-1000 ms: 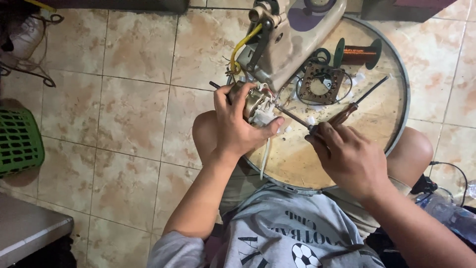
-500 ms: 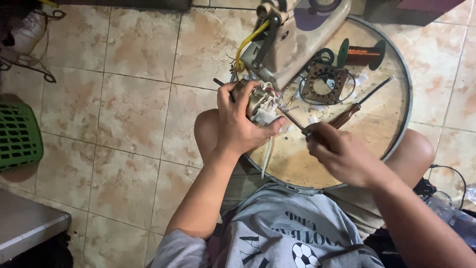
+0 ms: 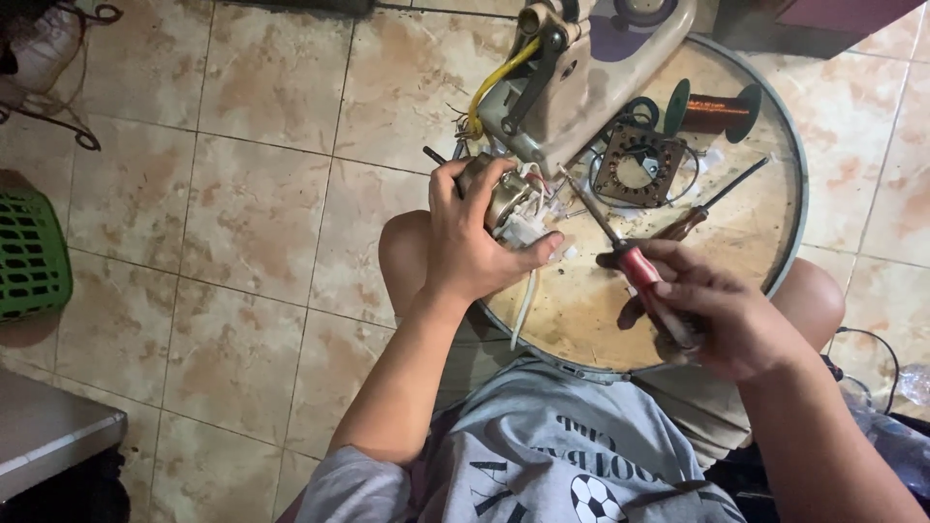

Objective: A person is disassembling a small electric motor using a screwdriver to pry components apart and disconnect wires.

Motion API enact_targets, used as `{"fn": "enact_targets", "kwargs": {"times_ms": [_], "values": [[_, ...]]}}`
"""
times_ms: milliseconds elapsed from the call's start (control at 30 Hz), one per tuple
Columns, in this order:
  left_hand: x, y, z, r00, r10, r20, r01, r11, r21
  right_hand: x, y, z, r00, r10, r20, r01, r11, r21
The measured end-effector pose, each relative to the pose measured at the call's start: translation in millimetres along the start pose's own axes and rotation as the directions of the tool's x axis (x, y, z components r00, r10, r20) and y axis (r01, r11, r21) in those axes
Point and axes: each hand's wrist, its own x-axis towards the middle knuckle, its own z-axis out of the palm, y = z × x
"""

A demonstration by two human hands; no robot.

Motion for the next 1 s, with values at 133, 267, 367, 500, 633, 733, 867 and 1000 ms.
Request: {"fn": "enact_targets", "kwargs": {"times_ms": [133,267,367,500,633,733,867,1000], "values": [[0.0,1.9,0.3,1.0,-0.001,-0.004,0.001,1.0,-0.002,3.1,5.9,14.1,0.959,0.028,-0.283,-0.112,0.951,-0.288],[-1.0,-0.2,-2.0,0.998,0.014,-0.065,-0.016,0.999,-0.034,4.2,16.0,15.1,0.933,-0.173,-0.314,0.034,0.914,-0.404],[-0.8,-0.5,-4.3,0.997,0.017,-0.076,-0.022,0.998,-0.065,1.8,23.2,14.0,0.906,-0.217,-0.364,0.034,0.894,-0.447],[4.4,4.7,-9.3,0.998,-0.018,-0.062,0.01,0.992,-0.128,-0.5,27.4,17.8,0.864,-0.185,-0.468,-0.059,0.886,-0.46],[4.3,-4.3,-5.9,0.998,-0.002,-0.055,-0.006,0.991,-0.133,-2.1,18.7,42.8,0.812,-0.206,-0.546,-0.118,0.858,-0.5],[2.1,-22.8,2.1,0.996,-0.051,-0.08,0.032,0.974,-0.225,-0.8,20.7,41.2,0.826,-0.315,-0.467,0.104,0.9,-0.424],[-2.1,-22.3,0.8,0.995,-0.101,-0.012,0.096,0.966,-0.24,-2.8,21.8,46.3,0.816,-0.297,-0.496,0.056,0.895,-0.443],[-3.8,-21.4,0.9,0.992,-0.123,-0.004,0.119,0.967,-0.224,-3.7,17.7,55.2,0.819,-0.263,-0.511,0.007,0.894,-0.448]]}}
